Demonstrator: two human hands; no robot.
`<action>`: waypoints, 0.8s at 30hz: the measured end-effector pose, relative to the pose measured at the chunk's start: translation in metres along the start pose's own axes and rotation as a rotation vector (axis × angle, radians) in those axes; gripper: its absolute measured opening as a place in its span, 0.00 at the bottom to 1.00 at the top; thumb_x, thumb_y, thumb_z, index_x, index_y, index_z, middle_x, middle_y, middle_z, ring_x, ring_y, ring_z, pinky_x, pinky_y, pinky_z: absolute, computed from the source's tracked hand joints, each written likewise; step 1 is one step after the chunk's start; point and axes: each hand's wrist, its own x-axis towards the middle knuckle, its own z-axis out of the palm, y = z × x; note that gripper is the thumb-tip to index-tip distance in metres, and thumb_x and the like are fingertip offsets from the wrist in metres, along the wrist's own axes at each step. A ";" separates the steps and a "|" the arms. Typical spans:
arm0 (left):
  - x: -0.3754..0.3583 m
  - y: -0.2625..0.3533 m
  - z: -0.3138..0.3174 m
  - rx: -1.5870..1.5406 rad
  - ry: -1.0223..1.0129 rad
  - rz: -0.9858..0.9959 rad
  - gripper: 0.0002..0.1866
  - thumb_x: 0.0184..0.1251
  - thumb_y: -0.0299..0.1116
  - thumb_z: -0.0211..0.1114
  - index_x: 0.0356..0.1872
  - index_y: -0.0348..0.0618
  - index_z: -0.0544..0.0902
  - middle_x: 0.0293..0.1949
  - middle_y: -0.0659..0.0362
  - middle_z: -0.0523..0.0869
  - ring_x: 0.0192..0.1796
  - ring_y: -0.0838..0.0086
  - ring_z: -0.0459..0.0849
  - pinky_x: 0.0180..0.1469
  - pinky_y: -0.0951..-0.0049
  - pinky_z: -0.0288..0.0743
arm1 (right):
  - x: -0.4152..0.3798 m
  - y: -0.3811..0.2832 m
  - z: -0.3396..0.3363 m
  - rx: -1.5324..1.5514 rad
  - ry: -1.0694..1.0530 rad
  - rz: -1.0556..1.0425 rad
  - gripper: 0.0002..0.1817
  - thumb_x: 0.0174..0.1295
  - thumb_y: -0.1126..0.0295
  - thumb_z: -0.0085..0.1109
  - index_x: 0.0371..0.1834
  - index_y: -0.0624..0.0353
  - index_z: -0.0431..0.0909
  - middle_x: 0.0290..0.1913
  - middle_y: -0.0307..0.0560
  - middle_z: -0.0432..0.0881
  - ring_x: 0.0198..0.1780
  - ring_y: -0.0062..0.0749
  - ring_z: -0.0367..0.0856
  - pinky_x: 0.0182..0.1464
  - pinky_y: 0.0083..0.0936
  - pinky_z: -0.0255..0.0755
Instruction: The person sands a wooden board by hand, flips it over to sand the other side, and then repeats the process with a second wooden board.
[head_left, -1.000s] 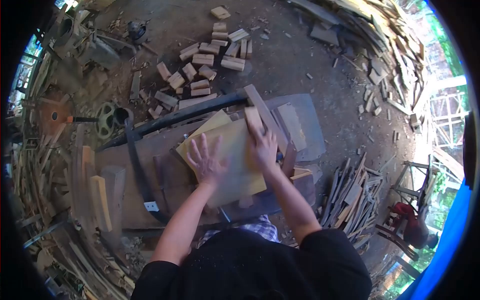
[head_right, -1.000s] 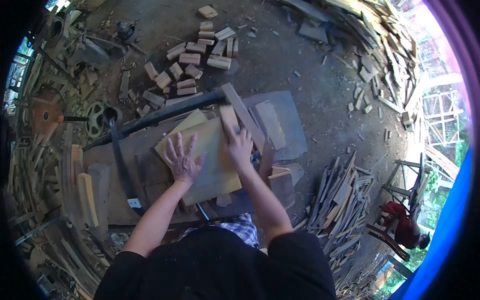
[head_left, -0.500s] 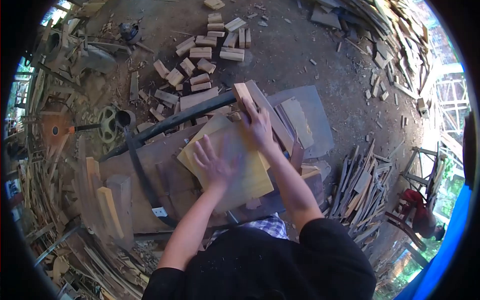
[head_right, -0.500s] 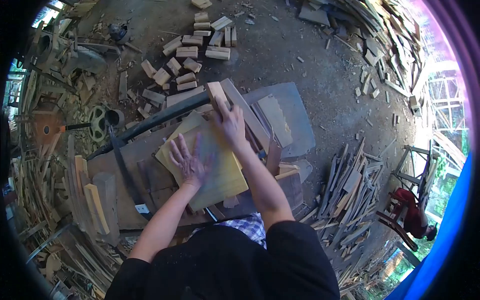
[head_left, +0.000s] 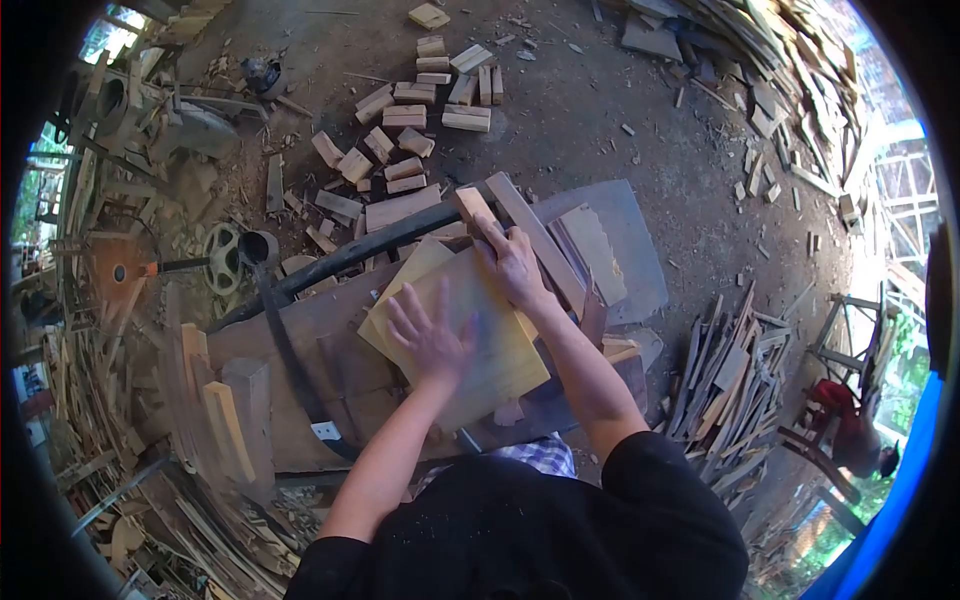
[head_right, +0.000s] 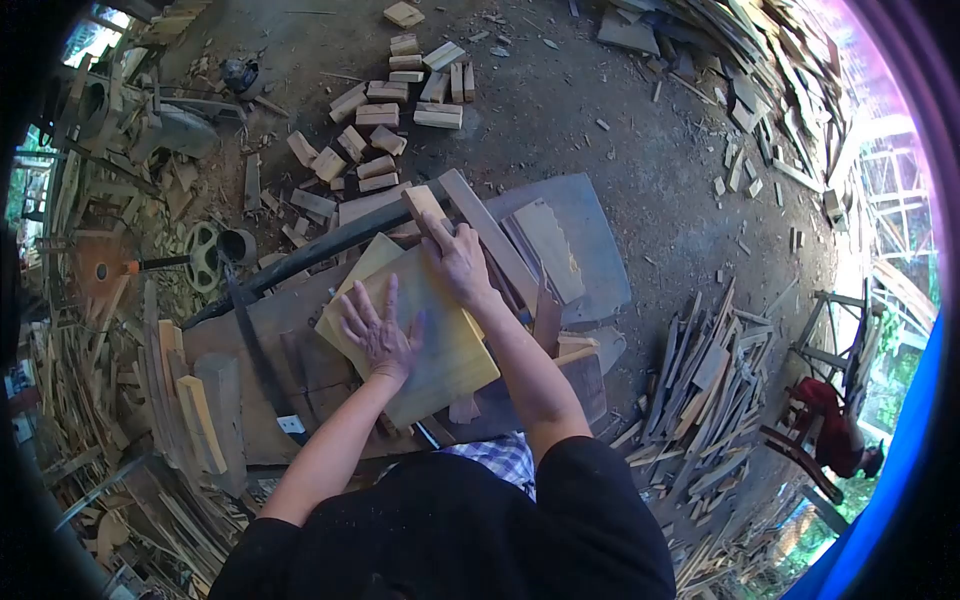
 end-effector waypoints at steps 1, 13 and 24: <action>-0.002 0.000 0.001 0.000 0.020 -0.012 0.40 0.69 0.68 0.49 0.80 0.74 0.53 0.80 0.41 0.44 0.80 0.35 0.36 0.74 0.33 0.32 | -0.005 0.001 -0.002 0.021 -0.019 -0.018 0.26 0.65 0.65 0.60 0.69 0.43 0.74 0.39 0.63 0.73 0.43 0.58 0.74 0.49 0.46 0.71; -0.003 0.000 0.009 -0.024 0.105 0.001 0.32 0.73 0.55 0.53 0.77 0.77 0.60 0.80 0.49 0.52 0.81 0.39 0.42 0.75 0.34 0.39 | -0.242 -0.026 -0.141 0.164 -0.231 0.244 0.27 0.67 0.63 0.62 0.70 0.44 0.74 0.41 0.55 0.73 0.46 0.48 0.75 0.51 0.38 0.70; -0.066 -0.004 0.010 -0.106 0.112 0.285 0.36 0.74 0.56 0.52 0.79 0.57 0.58 0.80 0.50 0.52 0.81 0.44 0.45 0.75 0.34 0.38 | -0.175 0.072 -0.184 -0.014 0.264 0.279 0.28 0.66 0.63 0.63 0.70 0.43 0.73 0.47 0.56 0.75 0.52 0.50 0.77 0.54 0.41 0.73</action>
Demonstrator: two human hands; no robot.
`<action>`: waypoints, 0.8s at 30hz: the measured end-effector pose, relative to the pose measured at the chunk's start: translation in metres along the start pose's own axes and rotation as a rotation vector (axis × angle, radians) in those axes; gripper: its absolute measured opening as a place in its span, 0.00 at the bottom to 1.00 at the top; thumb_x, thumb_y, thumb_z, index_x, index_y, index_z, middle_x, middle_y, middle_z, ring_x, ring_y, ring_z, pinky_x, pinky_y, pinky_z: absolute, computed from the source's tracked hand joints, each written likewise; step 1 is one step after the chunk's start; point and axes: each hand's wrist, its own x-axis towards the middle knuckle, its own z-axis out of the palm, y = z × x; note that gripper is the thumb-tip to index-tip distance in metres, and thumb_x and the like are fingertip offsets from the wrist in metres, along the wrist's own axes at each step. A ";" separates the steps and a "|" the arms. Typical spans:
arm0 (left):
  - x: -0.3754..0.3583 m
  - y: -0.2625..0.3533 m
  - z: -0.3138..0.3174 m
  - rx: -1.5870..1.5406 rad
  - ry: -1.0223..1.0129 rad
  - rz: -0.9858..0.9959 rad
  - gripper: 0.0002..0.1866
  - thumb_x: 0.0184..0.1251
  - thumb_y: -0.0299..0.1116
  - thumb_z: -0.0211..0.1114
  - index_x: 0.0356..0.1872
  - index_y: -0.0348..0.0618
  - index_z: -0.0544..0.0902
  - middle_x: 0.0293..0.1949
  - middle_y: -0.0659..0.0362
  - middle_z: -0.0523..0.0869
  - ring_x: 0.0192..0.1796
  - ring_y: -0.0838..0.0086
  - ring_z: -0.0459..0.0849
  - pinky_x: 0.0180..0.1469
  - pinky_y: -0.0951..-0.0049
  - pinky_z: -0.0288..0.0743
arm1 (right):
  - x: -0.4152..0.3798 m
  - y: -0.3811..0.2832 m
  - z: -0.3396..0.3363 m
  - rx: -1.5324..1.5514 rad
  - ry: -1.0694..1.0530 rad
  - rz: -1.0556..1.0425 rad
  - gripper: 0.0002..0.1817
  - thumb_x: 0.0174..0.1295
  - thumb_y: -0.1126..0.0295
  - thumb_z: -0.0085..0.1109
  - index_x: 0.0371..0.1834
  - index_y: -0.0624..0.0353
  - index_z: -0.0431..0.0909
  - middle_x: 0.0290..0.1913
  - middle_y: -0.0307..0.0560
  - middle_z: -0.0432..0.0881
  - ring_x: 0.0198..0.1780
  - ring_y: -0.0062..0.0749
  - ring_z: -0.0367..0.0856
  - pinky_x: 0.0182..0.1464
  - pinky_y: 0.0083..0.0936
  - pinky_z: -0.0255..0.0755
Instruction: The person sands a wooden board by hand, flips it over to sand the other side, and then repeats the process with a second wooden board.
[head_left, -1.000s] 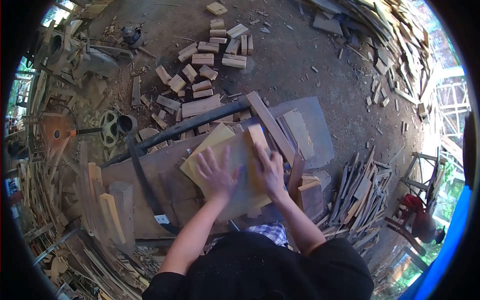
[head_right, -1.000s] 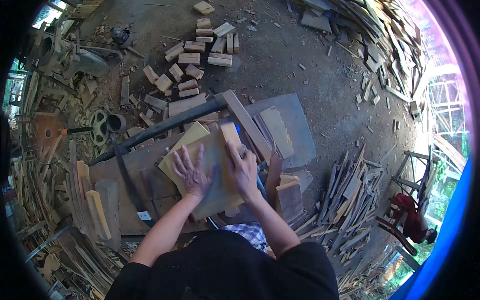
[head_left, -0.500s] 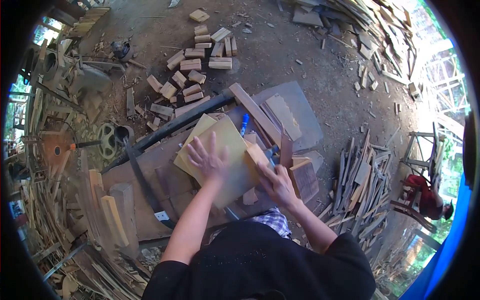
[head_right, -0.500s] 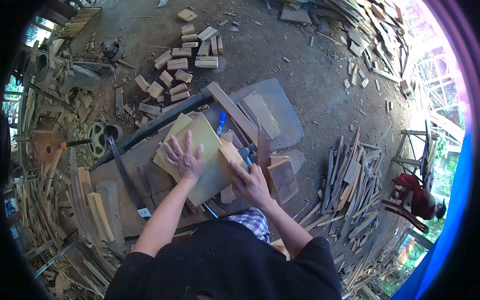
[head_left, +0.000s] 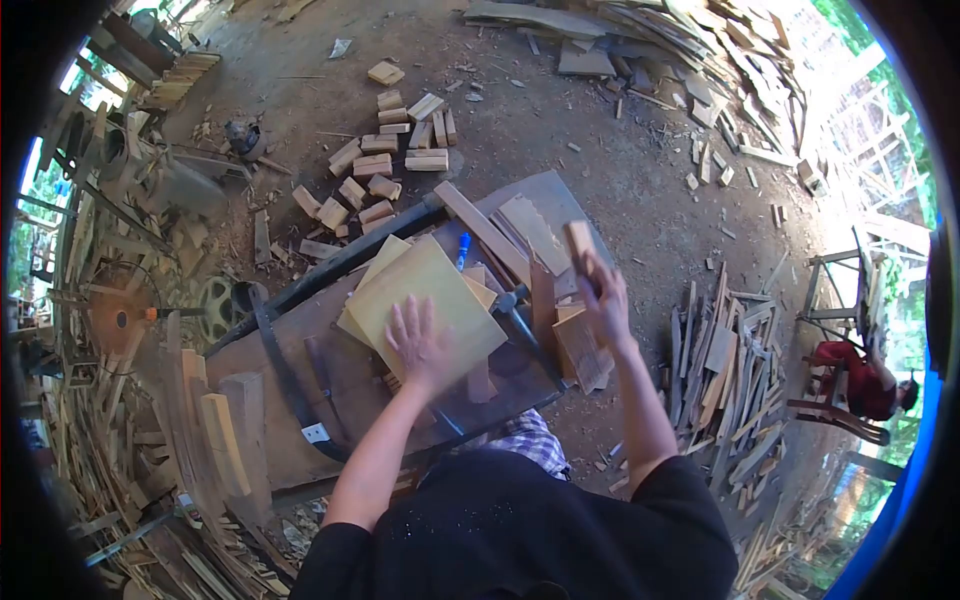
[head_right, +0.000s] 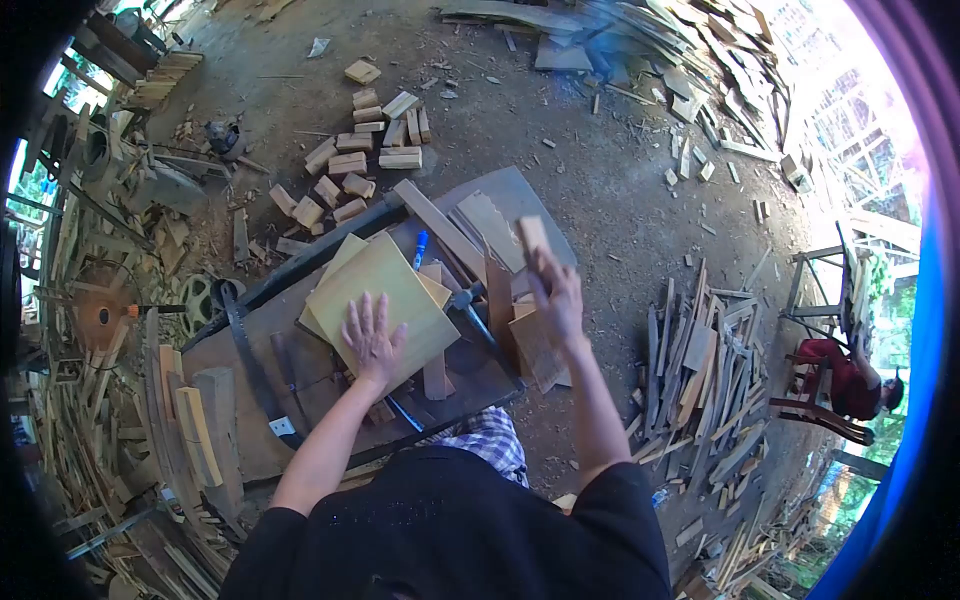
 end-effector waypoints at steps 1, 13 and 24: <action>-0.010 0.003 -0.002 0.002 -0.022 0.027 0.37 0.74 0.57 0.52 0.79 0.57 0.57 0.80 0.50 0.52 0.81 0.44 0.45 0.75 0.34 0.37 | 0.025 0.017 0.007 -0.056 0.029 -0.025 0.30 0.65 0.62 0.64 0.72 0.41 0.71 0.47 0.56 0.75 0.54 0.52 0.76 0.55 0.42 0.73; -0.084 0.007 -0.035 0.050 -0.143 0.070 0.40 0.65 0.54 0.64 0.77 0.58 0.61 0.77 0.51 0.59 0.78 0.46 0.52 0.72 0.34 0.45 | 0.121 0.068 0.110 -0.433 0.019 -0.010 0.41 0.60 0.54 0.65 0.78 0.37 0.59 0.65 0.48 0.73 0.65 0.54 0.70 0.61 0.55 0.65; -0.128 0.011 -0.036 0.036 -0.139 -0.054 0.43 0.65 0.48 0.67 0.79 0.60 0.57 0.80 0.55 0.53 0.81 0.50 0.48 0.74 0.37 0.42 | 0.061 0.034 0.046 -0.113 0.254 -0.105 0.15 0.64 0.70 0.62 0.54 0.56 0.82 0.49 0.54 0.78 0.51 0.48 0.77 0.54 0.37 0.72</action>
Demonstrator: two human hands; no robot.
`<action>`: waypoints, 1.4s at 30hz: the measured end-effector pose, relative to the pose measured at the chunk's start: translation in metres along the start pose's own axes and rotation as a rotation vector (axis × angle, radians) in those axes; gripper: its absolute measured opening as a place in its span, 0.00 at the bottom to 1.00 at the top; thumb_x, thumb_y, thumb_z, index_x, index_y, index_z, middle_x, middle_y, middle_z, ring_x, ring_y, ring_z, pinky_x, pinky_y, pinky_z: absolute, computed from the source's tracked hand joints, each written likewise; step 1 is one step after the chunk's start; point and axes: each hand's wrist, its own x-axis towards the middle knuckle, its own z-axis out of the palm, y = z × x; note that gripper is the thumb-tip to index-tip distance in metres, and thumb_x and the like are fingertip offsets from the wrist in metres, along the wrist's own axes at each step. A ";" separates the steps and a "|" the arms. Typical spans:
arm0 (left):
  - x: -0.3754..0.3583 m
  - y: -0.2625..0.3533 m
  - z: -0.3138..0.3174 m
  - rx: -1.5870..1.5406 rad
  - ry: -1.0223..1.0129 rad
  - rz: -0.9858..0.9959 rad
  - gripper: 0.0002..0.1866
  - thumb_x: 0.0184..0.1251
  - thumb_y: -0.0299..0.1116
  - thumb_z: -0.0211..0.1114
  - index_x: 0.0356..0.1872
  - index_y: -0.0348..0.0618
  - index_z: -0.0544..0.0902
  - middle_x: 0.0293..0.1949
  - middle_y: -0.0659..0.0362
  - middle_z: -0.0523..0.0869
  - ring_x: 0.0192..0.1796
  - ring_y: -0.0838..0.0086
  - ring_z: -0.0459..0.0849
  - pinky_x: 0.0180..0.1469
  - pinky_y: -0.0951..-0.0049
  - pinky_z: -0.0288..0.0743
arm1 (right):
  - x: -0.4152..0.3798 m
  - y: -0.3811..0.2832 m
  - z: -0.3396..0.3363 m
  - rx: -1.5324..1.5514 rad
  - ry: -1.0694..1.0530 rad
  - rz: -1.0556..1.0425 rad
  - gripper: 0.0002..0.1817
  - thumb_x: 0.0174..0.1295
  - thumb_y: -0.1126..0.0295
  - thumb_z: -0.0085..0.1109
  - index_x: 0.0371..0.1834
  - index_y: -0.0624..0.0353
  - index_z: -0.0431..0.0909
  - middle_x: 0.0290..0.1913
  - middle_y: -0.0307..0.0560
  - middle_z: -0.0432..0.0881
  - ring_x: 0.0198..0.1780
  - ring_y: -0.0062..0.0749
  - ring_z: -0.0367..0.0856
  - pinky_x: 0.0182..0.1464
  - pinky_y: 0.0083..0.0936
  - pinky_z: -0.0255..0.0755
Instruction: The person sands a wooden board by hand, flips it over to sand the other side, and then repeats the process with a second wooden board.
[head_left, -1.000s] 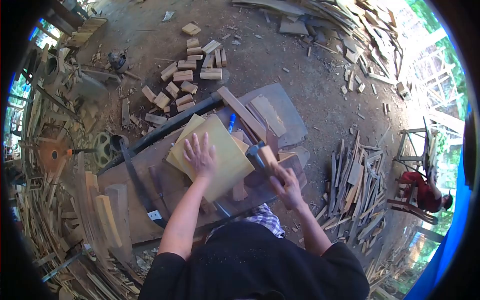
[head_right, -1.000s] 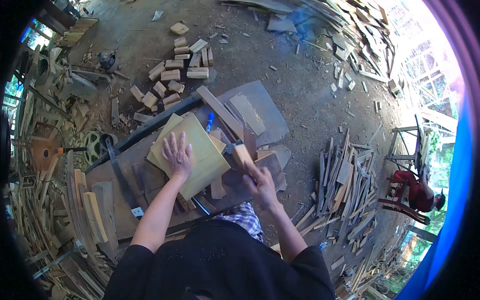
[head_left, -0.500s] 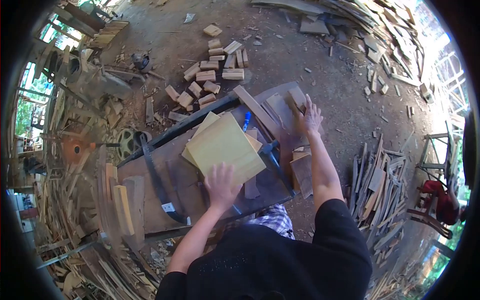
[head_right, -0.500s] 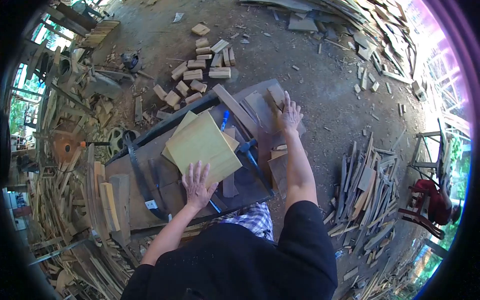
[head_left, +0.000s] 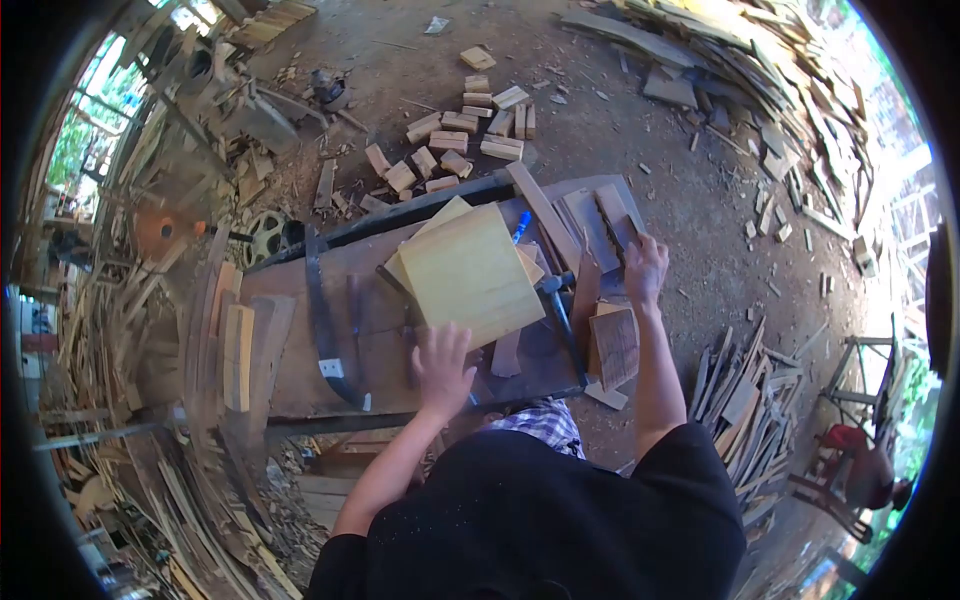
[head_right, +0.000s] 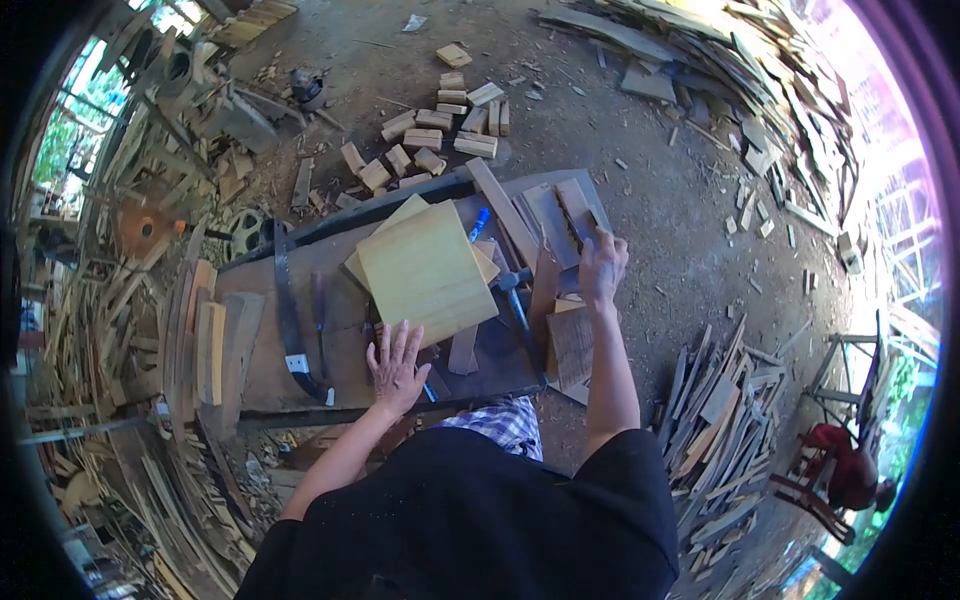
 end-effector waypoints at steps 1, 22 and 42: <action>-0.007 -0.001 0.000 0.001 0.008 -0.004 0.41 0.65 0.47 0.67 0.79 0.60 0.59 0.80 0.55 0.55 0.80 0.50 0.51 0.74 0.38 0.43 | -0.014 -0.014 -0.009 0.003 -0.007 -0.021 0.15 0.64 0.70 0.62 0.54 0.56 0.82 0.49 0.54 0.78 0.51 0.48 0.77 0.54 0.37 0.72; -0.332 -0.022 0.118 -0.453 0.261 -0.809 0.07 0.66 0.41 0.65 0.40 0.54 0.86 0.42 0.56 0.86 0.47 0.55 0.84 0.50 0.51 0.73 | -0.328 -0.110 0.034 -0.021 -0.888 -0.281 0.29 0.58 0.59 0.70 0.54 0.61 0.65 0.49 0.67 0.79 0.52 0.65 0.80 0.53 0.51 0.76; -0.340 -0.050 0.168 -0.834 0.029 -0.981 0.16 0.67 0.45 0.64 0.42 0.43 0.87 0.41 0.48 0.89 0.48 0.53 0.87 0.50 0.55 0.78 | -0.313 -0.075 0.001 0.078 -0.884 -0.559 0.10 0.60 0.62 0.60 0.32 0.58 0.82 0.30 0.61 0.85 0.36 0.61 0.85 0.39 0.50 0.77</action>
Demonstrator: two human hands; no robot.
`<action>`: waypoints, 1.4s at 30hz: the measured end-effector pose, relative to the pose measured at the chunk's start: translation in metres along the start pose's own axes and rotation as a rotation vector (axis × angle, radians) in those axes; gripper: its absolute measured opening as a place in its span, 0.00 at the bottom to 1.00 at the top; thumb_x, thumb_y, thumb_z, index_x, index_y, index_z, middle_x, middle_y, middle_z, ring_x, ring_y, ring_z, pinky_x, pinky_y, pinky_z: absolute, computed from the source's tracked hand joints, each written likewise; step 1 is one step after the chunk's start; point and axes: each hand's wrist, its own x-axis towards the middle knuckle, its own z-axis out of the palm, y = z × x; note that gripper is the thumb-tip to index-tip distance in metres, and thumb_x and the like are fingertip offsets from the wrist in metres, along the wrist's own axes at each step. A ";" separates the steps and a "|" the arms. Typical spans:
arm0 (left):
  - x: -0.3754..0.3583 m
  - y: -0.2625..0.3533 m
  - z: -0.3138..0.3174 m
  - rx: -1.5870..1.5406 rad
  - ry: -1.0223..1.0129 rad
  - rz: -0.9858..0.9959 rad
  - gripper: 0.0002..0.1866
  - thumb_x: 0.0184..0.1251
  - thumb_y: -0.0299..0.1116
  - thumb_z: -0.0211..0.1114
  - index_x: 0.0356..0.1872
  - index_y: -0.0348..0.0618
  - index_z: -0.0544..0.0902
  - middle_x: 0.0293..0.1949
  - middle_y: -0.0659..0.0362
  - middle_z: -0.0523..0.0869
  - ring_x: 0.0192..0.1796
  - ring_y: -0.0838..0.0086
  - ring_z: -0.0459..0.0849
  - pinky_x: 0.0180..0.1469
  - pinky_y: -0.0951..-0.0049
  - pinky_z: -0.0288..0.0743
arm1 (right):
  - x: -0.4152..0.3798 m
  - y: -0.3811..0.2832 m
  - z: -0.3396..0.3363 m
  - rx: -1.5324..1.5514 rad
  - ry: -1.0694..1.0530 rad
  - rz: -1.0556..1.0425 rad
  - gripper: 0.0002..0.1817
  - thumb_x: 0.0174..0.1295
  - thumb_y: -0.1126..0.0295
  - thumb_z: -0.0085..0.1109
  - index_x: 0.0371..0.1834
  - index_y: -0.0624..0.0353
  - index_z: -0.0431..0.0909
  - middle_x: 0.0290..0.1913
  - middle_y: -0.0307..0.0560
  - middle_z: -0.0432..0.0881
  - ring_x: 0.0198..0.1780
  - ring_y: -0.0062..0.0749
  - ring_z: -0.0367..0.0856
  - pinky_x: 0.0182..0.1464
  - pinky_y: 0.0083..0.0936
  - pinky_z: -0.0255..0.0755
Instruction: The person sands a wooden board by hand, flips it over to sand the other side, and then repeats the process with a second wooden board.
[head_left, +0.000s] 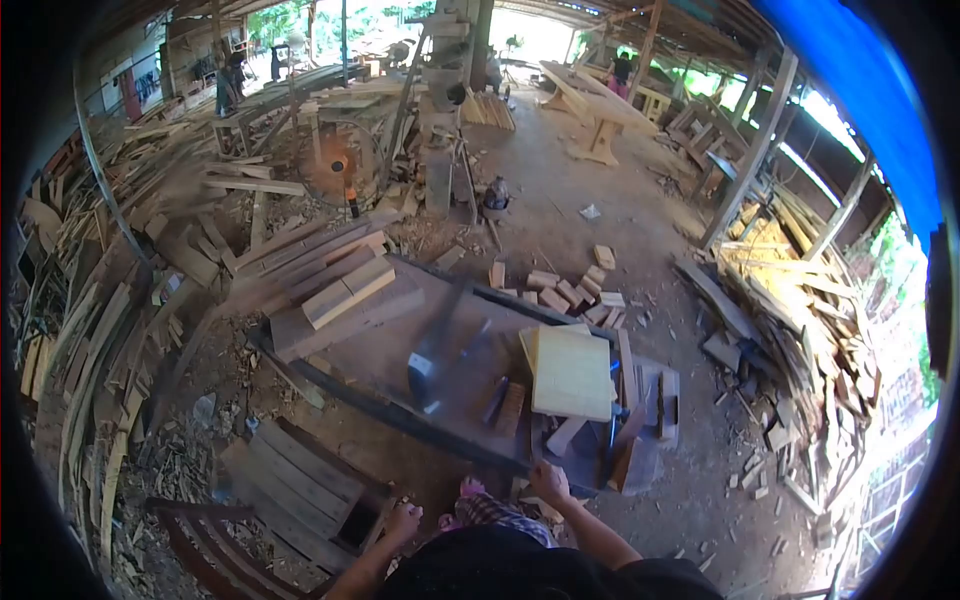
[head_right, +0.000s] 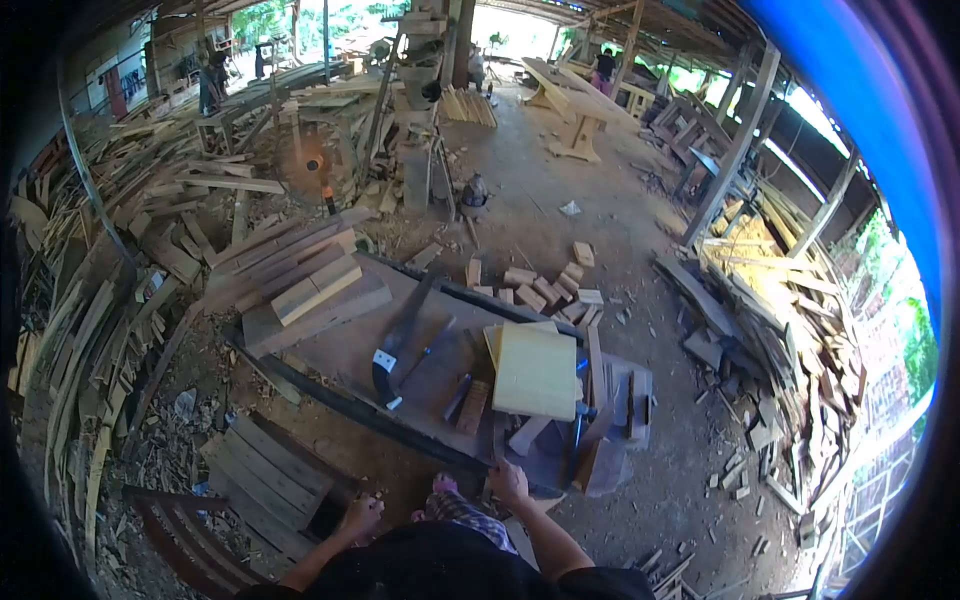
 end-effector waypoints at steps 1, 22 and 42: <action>0.006 0.004 0.000 -0.047 -0.025 -0.038 0.15 0.67 0.44 0.64 0.41 0.43 0.86 0.41 0.48 0.89 0.48 0.53 0.88 0.50 0.56 0.79 | -0.004 -0.004 -0.007 -0.002 0.003 -0.008 0.10 0.60 0.62 0.60 0.32 0.58 0.82 0.30 0.61 0.85 0.36 0.61 0.85 0.39 0.50 0.77; 0.129 0.104 -0.039 -0.570 -0.152 -0.035 0.14 0.65 0.40 0.70 0.44 0.40 0.85 0.36 0.58 0.89 0.34 0.78 0.86 0.39 0.73 0.80 | 0.123 -0.130 -0.023 0.215 -0.117 -0.481 0.05 0.61 0.72 0.63 0.33 0.62 0.79 0.30 0.58 0.83 0.33 0.53 0.85 0.35 0.41 0.76; 0.232 0.187 -0.185 -0.422 -0.295 0.278 0.13 0.67 0.41 0.67 0.41 0.41 0.85 0.32 0.58 0.88 0.33 0.74 0.85 0.37 0.68 0.79 | 0.182 -0.200 0.020 -0.063 -0.442 -0.216 0.07 0.62 0.69 0.59 0.39 0.60 0.78 0.38 0.59 0.81 0.44 0.58 0.82 0.47 0.48 0.74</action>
